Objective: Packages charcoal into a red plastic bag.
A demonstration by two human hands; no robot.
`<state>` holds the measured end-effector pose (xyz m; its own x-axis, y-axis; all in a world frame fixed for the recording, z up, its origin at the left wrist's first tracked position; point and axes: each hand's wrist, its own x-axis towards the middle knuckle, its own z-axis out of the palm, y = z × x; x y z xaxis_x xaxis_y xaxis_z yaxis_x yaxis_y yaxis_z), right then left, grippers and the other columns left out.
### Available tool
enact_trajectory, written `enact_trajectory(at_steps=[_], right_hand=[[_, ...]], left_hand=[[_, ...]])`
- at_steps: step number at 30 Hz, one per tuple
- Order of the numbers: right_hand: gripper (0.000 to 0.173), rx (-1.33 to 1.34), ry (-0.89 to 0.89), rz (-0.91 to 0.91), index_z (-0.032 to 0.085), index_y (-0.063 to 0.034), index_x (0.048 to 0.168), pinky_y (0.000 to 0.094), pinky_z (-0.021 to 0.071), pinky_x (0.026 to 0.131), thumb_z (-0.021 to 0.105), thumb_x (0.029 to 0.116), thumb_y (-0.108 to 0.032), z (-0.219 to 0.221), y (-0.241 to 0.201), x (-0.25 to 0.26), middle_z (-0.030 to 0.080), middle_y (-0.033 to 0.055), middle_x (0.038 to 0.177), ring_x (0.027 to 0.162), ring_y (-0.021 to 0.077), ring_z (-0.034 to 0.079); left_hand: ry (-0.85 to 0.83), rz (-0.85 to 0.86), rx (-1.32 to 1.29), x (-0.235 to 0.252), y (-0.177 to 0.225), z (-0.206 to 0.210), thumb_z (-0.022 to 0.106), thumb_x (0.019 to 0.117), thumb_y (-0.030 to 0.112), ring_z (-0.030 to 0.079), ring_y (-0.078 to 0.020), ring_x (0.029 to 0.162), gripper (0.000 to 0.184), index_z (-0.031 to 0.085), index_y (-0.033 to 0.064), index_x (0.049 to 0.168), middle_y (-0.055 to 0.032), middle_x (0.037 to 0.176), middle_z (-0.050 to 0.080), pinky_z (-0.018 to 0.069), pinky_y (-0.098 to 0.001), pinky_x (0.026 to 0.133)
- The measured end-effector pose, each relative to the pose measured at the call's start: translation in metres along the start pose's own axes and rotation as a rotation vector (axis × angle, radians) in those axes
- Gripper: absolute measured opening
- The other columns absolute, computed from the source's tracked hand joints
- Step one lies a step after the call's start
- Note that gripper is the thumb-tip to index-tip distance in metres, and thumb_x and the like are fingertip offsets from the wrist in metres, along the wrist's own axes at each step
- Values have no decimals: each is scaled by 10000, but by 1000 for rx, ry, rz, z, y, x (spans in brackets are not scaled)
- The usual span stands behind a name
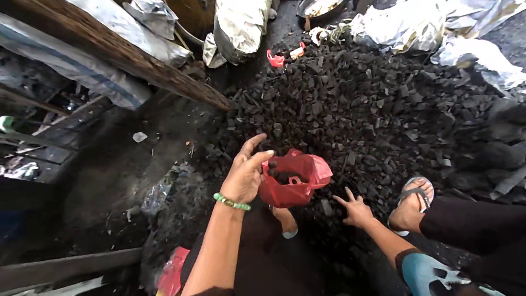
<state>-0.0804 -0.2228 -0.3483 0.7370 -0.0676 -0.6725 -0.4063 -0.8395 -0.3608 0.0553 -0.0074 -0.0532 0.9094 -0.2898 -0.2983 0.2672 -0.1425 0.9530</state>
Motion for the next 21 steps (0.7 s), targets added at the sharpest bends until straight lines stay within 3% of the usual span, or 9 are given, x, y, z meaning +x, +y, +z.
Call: enact_trajectory(at_steps=[5,10,14,16,18,21], right_hand=[[858,-18,85,11,414,-373,1562,662,540,879,776,843,-75,-7,6,13,247,175,1665,1347,546,441],[492,204,180,-83,597,-153,1430,608,500,1008,694,949,-122,-17,39,13,492,224,1494,1257,455,574],[475,637,250,-68,592,-16,1394,589,419,1110,721,965,-174,-53,50,17,580,268,1393,1313,418,552],[418,951,374,-143,598,9,1345,542,477,1060,713,954,-86,-80,38,8,625,228,1328,1236,339,603],[428,1221,462,-229,556,-4,1381,453,524,974,660,968,-42,-117,18,-12,622,176,1308,1141,241,626],[409,1370,443,-456,555,-80,1336,265,594,697,603,929,-83,-167,-12,-51,678,26,1061,817,73,671]], left_hand=[[16,-40,-36,7,-2,-9,488,1017,91,661,-109,681,471,424,152,1480,-87,965,665,572,-233,593],[-8,-36,-87,11,-5,0,497,990,77,664,-109,687,489,441,145,1472,-91,989,681,573,-236,608],[-52,14,-62,12,-9,21,510,990,64,670,-109,705,501,425,133,1479,-68,959,677,583,-246,638],[-88,40,-39,11,-14,34,525,974,82,670,-114,740,527,417,128,1487,-60,968,670,583,-262,666],[-145,49,-18,10,-17,47,547,965,88,657,-111,755,552,403,120,1497,-63,1000,660,572,-264,667],[-232,44,-10,7,-18,61,547,961,94,658,-101,771,570,387,105,1508,-66,1027,663,564,-246,675]])
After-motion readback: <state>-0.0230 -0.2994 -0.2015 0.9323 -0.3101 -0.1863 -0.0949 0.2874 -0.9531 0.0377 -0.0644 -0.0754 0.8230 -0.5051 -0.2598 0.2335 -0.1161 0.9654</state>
